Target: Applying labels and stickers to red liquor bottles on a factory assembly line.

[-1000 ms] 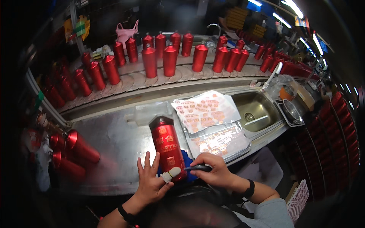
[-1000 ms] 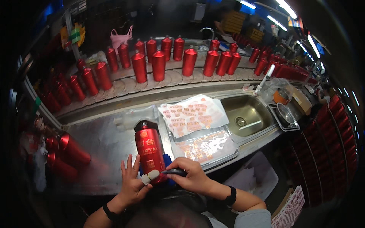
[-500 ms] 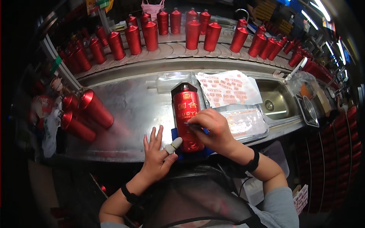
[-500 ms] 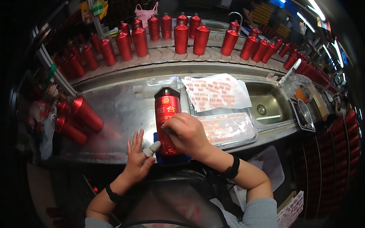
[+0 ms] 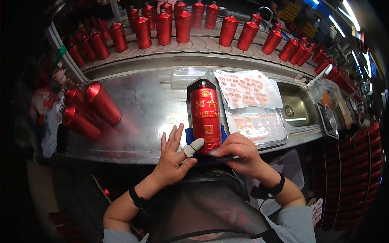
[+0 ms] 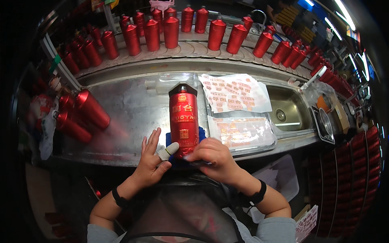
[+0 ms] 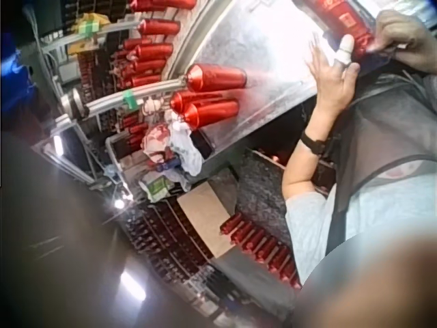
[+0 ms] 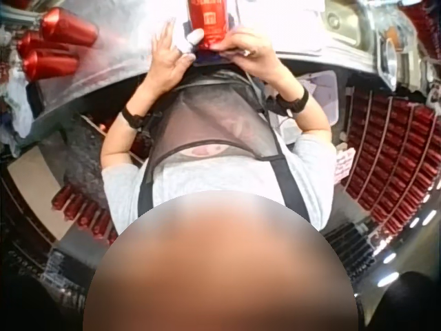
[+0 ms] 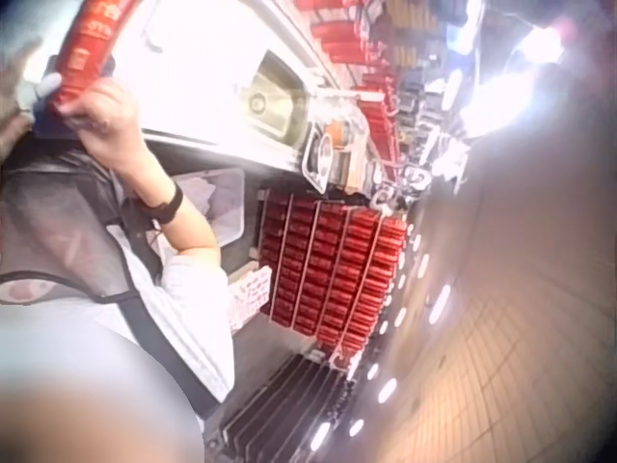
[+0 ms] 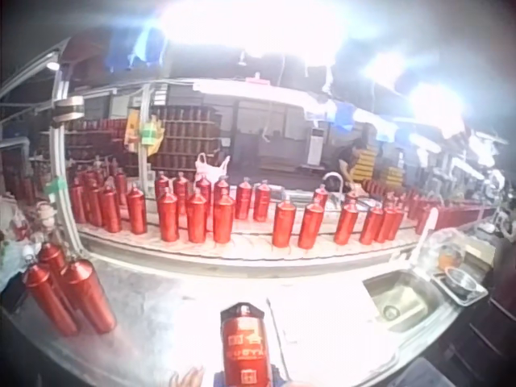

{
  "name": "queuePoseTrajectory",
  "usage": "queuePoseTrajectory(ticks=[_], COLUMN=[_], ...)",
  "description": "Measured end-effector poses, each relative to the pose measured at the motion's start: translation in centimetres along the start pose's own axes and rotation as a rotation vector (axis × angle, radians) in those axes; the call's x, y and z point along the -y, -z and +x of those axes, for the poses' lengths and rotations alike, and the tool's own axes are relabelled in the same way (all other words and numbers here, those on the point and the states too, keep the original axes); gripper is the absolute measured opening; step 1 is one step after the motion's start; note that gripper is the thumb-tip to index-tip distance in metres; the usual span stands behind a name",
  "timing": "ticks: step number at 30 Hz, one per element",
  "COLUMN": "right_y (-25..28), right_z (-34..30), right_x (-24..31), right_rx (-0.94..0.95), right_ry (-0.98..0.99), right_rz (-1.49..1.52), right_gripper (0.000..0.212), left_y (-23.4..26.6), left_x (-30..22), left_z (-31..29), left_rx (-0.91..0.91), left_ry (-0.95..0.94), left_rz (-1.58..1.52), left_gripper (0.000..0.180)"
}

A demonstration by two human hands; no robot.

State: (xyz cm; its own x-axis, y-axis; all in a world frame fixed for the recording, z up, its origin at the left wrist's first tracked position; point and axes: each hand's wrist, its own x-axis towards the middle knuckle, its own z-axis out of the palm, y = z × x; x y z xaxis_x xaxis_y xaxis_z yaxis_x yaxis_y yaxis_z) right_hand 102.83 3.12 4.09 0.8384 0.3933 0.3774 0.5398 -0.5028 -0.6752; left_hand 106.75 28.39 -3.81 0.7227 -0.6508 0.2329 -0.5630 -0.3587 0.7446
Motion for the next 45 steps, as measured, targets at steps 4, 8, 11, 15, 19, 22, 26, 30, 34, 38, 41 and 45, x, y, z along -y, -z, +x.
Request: queuePoseTrajectory(ticks=[4,8,11,15,19,22,26,30,34,38,41,45], right_y=[-0.2,-0.7,-0.7,-0.3,-0.5,-1.3,-0.5,2.8,8.8,18.0,24.0,29.7], right_z=[0.2,-1.9,-2.5,-4.5,-4.0,-2.9,-2.3,-1.9,-1.0,0.9,2.0,3.8], right_x=[-0.3,-4.7,-5.1,-7.0,-8.2,-9.4,-9.3,-10.1,-13.7,-15.0,-15.6,-19.3], right_rx=[-0.213,-0.483,-0.486,-0.536,-0.469,-0.476,-0.301,-0.492,-0.611,-0.859,-0.97,-1.05], right_ry=[-0.6,-0.724,-0.781,-0.764,-0.741,-0.504,-0.433,-0.336,-0.66,-0.727,-0.738,-0.682], right_rz=[0.154,0.181,0.241,0.155,-0.069,-0.177,-0.28,-0.292,-0.117,0.547,0.68,0.725], right_gripper=[0.023,0.021,0.021,0.018,0.029,0.034,0.031,0.037,0.061,0.081,0.098,0.108], left_y=[0.8,0.6,0.0,0.2,-0.3,0.1,-0.5,-0.1,0.0,0.1,0.6,0.4], left_x=[-0.3,-0.5,0.4,-1.9,-2.6,-2.4,-0.7,-0.4,-0.5,0.3,0.1,1.9], left_z=[1.5,4.7,6.2,5.8,3.9,3.4,2.7,2.3,3.1,3.7,4.0,3.3], left_rx=[0.012,-0.035,-0.093,-0.066,0.018,0.049,-0.042,-0.057,-0.084,-0.074,-0.1,-0.193], left_ry=[-0.051,-0.092,-0.096,-0.113,-0.145,-0.169,-0.071,0.02,-0.021,-0.051,0.006,0.178], left_rz=[0.105,0.193,0.239,0.247,0.288,0.308,0.266,0.199,0.159,0.122,0.212,0.085], left_gripper=[0.049,0.046,0.04,0.036,0.036,0.038,0.044,0.049,0.048,0.049,0.053,0.052])
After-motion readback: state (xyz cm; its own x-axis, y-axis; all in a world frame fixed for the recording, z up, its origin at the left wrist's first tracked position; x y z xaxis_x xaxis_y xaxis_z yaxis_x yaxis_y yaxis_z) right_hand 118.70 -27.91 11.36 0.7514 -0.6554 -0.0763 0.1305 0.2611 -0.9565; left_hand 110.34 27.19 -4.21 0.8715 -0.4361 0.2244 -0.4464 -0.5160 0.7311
